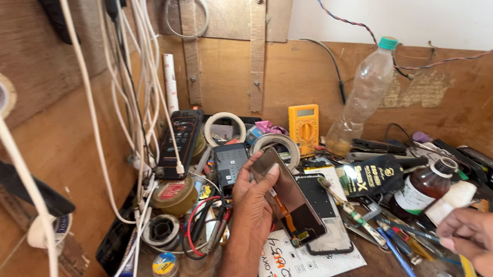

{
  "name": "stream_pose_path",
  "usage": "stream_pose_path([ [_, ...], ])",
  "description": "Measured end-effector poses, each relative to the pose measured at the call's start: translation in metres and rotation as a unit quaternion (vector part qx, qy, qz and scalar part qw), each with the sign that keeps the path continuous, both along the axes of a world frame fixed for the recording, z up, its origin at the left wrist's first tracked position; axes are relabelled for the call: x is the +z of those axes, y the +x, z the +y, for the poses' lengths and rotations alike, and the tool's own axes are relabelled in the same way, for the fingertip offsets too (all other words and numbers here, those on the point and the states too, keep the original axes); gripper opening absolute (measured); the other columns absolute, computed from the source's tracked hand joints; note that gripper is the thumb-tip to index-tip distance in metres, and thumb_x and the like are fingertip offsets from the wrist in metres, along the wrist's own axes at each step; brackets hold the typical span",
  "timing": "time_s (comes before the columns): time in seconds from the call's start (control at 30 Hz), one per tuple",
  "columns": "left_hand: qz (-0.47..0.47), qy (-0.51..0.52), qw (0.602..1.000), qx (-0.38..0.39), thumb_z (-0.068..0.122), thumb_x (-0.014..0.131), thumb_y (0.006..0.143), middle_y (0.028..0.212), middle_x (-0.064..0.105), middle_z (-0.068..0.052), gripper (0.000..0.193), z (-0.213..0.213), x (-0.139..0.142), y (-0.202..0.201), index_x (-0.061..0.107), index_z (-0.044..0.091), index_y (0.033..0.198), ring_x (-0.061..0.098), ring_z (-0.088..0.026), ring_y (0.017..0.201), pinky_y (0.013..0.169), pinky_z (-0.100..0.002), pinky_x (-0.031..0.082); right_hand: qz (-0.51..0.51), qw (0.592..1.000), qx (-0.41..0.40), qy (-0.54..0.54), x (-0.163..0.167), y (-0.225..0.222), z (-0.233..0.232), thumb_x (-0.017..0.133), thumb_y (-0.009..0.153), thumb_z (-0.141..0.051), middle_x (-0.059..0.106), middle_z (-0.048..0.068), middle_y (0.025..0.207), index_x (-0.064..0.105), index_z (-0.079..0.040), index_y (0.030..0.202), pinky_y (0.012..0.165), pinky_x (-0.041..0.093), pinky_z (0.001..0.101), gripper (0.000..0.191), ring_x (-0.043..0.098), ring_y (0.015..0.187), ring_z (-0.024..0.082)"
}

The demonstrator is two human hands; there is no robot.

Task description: The person cleans the back of a disassembled smartphone with a brush, then removes the screen assembly from the chassis. They peel off a protective film from the screen and use a pen-like tool to scrape residue from the edges. The phone remains disassembled on the workbench.

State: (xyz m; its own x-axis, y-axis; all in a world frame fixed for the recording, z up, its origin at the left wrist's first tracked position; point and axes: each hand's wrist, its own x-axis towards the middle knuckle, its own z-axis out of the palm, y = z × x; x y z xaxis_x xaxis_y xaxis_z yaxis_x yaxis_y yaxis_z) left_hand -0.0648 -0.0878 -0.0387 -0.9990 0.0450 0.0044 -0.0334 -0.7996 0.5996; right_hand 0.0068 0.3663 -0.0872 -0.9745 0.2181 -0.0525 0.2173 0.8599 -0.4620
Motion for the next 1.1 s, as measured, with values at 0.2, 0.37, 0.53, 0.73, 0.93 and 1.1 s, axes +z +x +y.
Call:
stream_pose_path([
  [0.2, 0.002, 0.014, 1.000, 0.001, -0.001, 0.073, 0.083, 0.114, 0.071, -0.008, 0.056, -0.001, 0.003, -0.001, 0.054, 0.012, 0.135, 0.069, -0.017, 0.102, 0.084, -0.034, 0.061, 0.005, 0.990, 0.065, -0.126, -0.029, -0.011, 0.066, 0.079, 0.085, -0.011, 0.076, 0.015, 0.106, 0.070, -0.007, 0.130, 0.093, 0.064, 0.0406, 0.046, 0.075, 0.096, 0.026],
  [0.37, 0.004, 0.012, 1.000, 0.003, 0.001, 0.074, 0.084, 0.115, 0.070, -0.008, 0.053, 0.001, 0.004, 0.001, 0.057, 0.012, 0.133, 0.068, -0.017, 0.103, 0.085, -0.031, 0.059, 0.103, 0.925, 0.101, -0.352, 0.021, -0.006, 0.000, 0.071, 0.092, -0.006, 0.073, 0.021, 0.104, 0.066, 0.002, 0.131, 0.084, 0.062, 0.0430, 0.040, 0.073, 0.093, 0.029],
  [0.53, -0.022, 0.020, 1.000, 0.001, 0.003, 0.075, 0.083, 0.115, 0.070, -0.007, 0.051, -0.001, 0.006, 0.002, 0.058, 0.013, 0.131, 0.068, -0.018, 0.104, 0.086, -0.034, 0.059, 0.101, 0.706, 0.094, -0.695, 0.074, -0.001, -0.155, 0.061, 0.099, 0.000, 0.069, 0.025, 0.099, 0.060, 0.014, 0.120, 0.069, 0.060, 0.0466, 0.025, 0.071, 0.085, 0.033],
  [0.73, -0.024, 0.023, 0.999, 0.016, 0.005, 0.077, 0.083, 0.117, 0.069, -0.006, 0.050, -0.003, 0.006, -0.001, 0.059, 0.012, 0.129, 0.065, -0.018, 0.108, 0.087, -0.034, 0.058, 0.226, 0.756, 0.020, -0.613, 0.110, -0.015, -0.272, 0.070, 0.089, -0.005, 0.072, 0.018, 0.096, 0.068, 0.007, 0.109, 0.075, 0.063, 0.0417, 0.023, 0.075, 0.083, 0.029],
  [0.93, -0.044, 0.021, 0.999, 0.012, 0.007, 0.077, 0.082, 0.116, 0.069, -0.007, 0.050, -0.004, 0.006, 0.000, 0.059, 0.013, 0.128, 0.066, -0.019, 0.108, 0.087, -0.035, 0.059, 0.273, 0.734, 0.032, -0.621, 0.114, -0.024, -0.311, 0.071, 0.087, 0.003, 0.075, 0.020, 0.092, 0.069, 0.009, 0.102, 0.078, 0.066, 0.0387, 0.017, 0.077, 0.081, 0.029],
  [1.1, -0.035, 0.014, 0.999, 0.012, 0.008, 0.077, 0.083, 0.116, 0.068, -0.009, 0.052, -0.004, 0.009, 0.002, 0.057, 0.012, 0.131, 0.067, -0.019, 0.107, 0.084, -0.034, 0.060, 0.335, 0.755, 0.058, -0.560, 0.105, -0.017, -0.323, 0.070, 0.090, 0.004, 0.075, 0.020, 0.092, 0.067, 0.012, 0.099, 0.078, 0.066, 0.0377, 0.013, 0.077, 0.083, 0.026],
])
